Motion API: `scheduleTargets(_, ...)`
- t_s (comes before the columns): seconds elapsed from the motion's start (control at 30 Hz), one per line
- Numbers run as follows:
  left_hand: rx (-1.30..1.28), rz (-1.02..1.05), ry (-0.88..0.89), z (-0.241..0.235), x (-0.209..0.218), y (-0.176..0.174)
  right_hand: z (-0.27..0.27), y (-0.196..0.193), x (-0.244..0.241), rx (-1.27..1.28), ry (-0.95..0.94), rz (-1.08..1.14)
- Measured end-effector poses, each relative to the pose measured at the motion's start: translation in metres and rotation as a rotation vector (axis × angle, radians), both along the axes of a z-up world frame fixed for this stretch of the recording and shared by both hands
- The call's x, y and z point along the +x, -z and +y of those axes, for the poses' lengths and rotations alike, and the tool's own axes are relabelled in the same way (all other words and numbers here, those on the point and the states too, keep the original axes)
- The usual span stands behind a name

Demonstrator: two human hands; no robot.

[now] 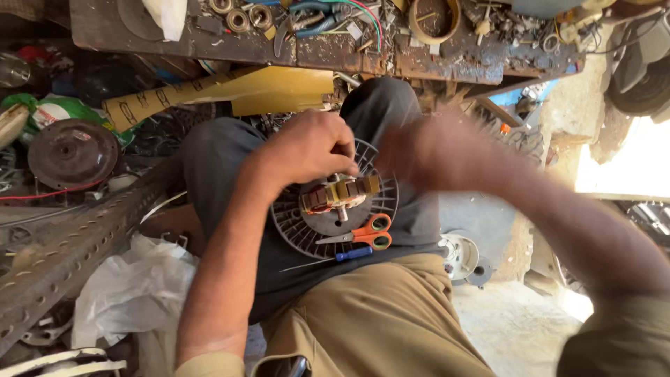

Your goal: The person cuts strips of yellow insulation paper using scissors and inserts them into the slots of a fan motor component by hand.

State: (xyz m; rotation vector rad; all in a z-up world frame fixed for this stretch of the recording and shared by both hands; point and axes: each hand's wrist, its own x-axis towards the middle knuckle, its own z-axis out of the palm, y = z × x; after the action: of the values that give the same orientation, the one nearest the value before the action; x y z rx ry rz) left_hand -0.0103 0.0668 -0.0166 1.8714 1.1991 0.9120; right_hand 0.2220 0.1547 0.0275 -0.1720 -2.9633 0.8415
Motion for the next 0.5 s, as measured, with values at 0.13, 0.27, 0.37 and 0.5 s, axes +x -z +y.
scheduleTargets(0.13, 0.023, -0.270, -0.398, -0.060, 0.005, -0.015, -0.057, -0.020, 0.002, -0.023, -0.225, 0.004)
scheduleTargets(0.27, 0.372, 0.204, -0.282, -0.111, 0.037, -0.025, 0.001, 0.018, -0.028, -0.128, -0.143, 0.233)
scheduleTargets(0.37, 0.137, -0.293, -0.591, -0.102, 0.039, -0.023, 0.011, 0.048, -0.045, -0.131, 0.085, 0.128)
scheduleTargets(0.5, 0.063, -0.087, -0.267, -0.030, 0.017, -0.002, 0.020, 0.014, -0.006, 0.369, 0.329, -0.006)
